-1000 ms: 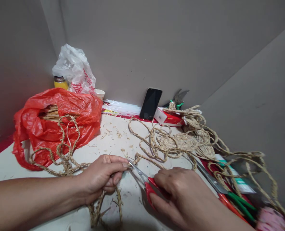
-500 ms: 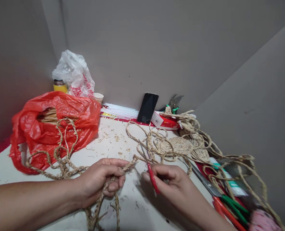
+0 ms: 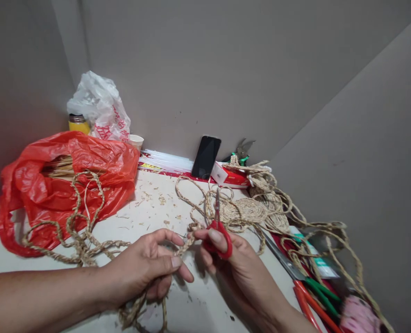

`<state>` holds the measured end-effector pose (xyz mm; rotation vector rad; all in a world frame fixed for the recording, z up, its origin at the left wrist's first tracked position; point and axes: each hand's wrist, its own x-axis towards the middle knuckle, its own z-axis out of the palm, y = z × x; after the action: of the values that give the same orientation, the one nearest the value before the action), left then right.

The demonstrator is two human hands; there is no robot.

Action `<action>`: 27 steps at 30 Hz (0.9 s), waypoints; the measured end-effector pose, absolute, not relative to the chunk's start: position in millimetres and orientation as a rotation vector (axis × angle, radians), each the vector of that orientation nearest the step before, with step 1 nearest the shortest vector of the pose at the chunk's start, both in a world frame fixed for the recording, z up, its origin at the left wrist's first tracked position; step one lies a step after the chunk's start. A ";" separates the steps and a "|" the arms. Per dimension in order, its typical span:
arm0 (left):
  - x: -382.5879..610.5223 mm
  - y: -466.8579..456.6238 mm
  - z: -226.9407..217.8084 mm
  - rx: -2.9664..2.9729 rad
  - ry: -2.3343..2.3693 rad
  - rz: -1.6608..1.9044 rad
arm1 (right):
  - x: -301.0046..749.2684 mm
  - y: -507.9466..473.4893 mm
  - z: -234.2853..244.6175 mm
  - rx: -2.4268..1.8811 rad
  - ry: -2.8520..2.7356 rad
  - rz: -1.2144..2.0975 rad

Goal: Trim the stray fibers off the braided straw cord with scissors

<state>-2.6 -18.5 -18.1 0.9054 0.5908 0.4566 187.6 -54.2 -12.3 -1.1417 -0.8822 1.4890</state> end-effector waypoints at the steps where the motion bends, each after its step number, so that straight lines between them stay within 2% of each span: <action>1: -2.3 -18.4 -18.7 0.905 0.605 0.462 | 188.6 -53.7 -10.8 -1.159 -0.871 1.444; 12: -2.6 -22.8 -12.1 0.965 0.819 0.541 | 192.9 -54.0 1.0 -1.215 -0.801 1.212; 19: -6.7 -27.3 -1.3 0.755 0.657 0.287 | 193.1 -54.1 0.0 -1.167 -0.802 1.228; 27: -6.7 -20.1 -3.4 0.779 0.705 0.438 | 198.0 -48.3 -5.2 -1.197 -0.822 1.202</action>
<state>-6.7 -20.1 -3.4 0.7789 0.7051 0.4379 198.0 -48.3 -5.2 -1.1967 -0.8220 1.2016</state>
